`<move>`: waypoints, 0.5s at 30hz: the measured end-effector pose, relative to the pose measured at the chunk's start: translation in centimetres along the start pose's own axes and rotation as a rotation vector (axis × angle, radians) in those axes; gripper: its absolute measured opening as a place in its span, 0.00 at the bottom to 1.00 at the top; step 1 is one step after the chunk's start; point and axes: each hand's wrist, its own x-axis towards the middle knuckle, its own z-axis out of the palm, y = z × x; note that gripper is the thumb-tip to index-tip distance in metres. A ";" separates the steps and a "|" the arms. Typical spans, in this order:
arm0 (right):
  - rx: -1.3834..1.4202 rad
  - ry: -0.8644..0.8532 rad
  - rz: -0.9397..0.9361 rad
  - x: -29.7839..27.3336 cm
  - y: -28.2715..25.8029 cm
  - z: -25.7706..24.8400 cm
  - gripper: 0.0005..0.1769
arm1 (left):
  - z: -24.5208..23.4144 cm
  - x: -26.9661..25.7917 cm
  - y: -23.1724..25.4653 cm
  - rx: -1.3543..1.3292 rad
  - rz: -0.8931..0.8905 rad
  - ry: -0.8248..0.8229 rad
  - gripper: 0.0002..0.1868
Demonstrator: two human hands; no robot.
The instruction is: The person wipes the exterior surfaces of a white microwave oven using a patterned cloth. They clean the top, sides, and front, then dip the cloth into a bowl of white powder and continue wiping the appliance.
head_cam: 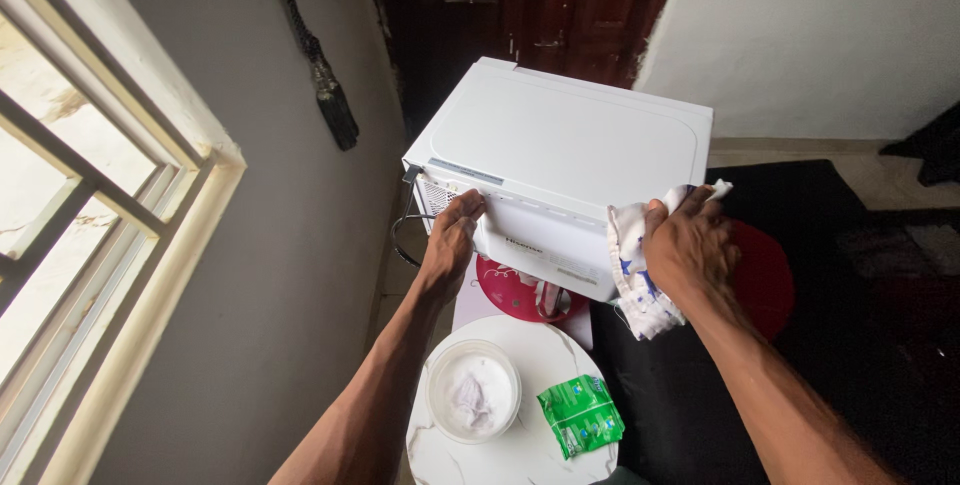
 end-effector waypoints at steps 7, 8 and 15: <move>0.084 0.156 -0.151 -2.6 2.5 0.5 0.31 | -0.6 0.2 0.1 -0.081 -0.069 -0.018 0.33; 0.086 0.159 -0.146 -2.9 2.8 0.6 0.27 | -0.5 0.3 0.1 -0.103 -0.077 -0.010 0.34; 0.032 -0.060 0.018 -5.4 4.6 1.7 0.21 | -1.1 -0.9 -0.5 -0.124 -0.059 -0.031 0.34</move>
